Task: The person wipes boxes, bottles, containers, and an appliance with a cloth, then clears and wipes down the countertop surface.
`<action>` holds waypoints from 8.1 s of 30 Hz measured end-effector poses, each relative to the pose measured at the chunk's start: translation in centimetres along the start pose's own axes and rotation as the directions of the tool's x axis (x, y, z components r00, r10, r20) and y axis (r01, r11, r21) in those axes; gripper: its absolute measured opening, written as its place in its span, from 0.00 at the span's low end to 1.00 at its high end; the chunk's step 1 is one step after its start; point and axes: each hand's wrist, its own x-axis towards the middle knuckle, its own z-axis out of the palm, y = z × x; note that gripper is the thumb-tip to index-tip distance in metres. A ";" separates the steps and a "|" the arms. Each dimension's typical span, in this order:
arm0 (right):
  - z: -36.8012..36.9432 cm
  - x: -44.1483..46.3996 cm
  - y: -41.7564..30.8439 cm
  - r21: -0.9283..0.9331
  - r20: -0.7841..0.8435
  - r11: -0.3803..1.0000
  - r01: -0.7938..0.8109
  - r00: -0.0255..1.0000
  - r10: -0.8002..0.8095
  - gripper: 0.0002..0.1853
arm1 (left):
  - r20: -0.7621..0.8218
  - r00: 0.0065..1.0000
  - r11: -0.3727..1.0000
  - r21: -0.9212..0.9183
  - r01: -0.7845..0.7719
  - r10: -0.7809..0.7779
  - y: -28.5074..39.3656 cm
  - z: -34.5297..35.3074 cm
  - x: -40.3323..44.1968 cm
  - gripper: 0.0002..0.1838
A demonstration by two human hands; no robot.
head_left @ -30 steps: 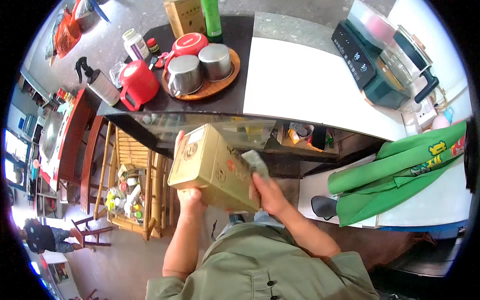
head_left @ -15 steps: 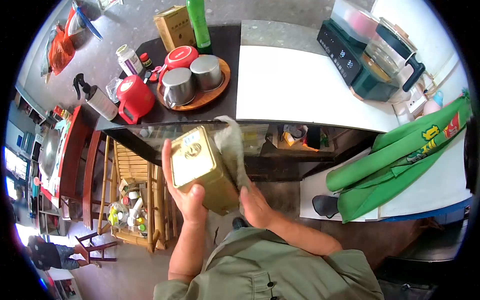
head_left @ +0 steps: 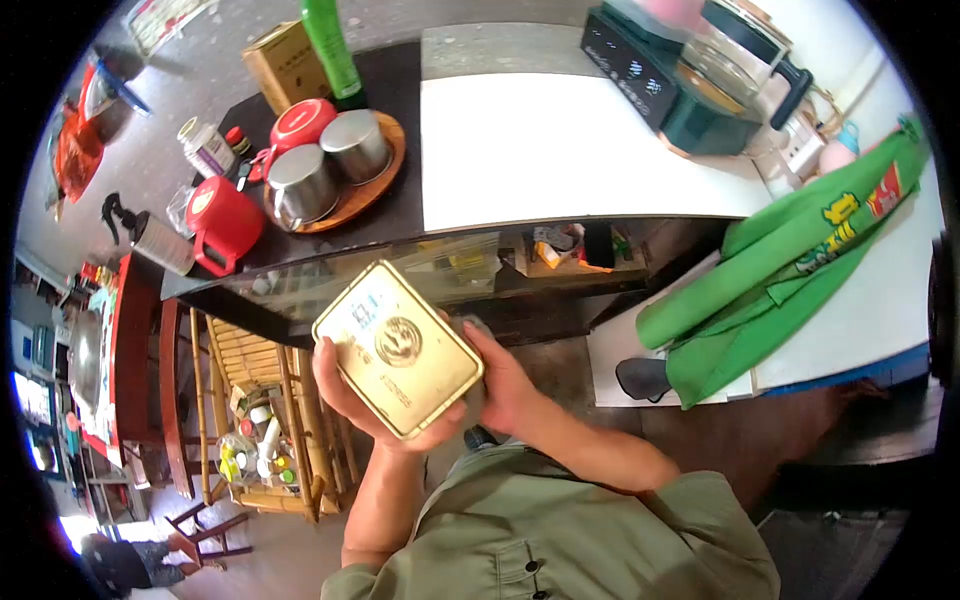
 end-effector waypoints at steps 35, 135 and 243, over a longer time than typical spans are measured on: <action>0.3 -2.9 -11.2 -0.444 -0.118 0.893 -0.071 0.993 0.021 0.25 | -0.010 0.999 0.998 0.041 -0.044 0.044 2.7 6.9 3.9 0.61; 6.8 29.8 -48.6 -0.545 0.039 -0.544 -0.638 0.629 -0.777 0.42 | 0.689 0.657 0.171 0.718 -0.675 -0.306 -14.1 19.3 35.8 0.41; 5.5 35.5 -52.5 -0.367 0.270 -0.828 -0.424 0.803 -0.530 0.41 | 0.755 0.615 0.868 0.443 -0.224 -0.227 -6.4 12.3 11.6 0.37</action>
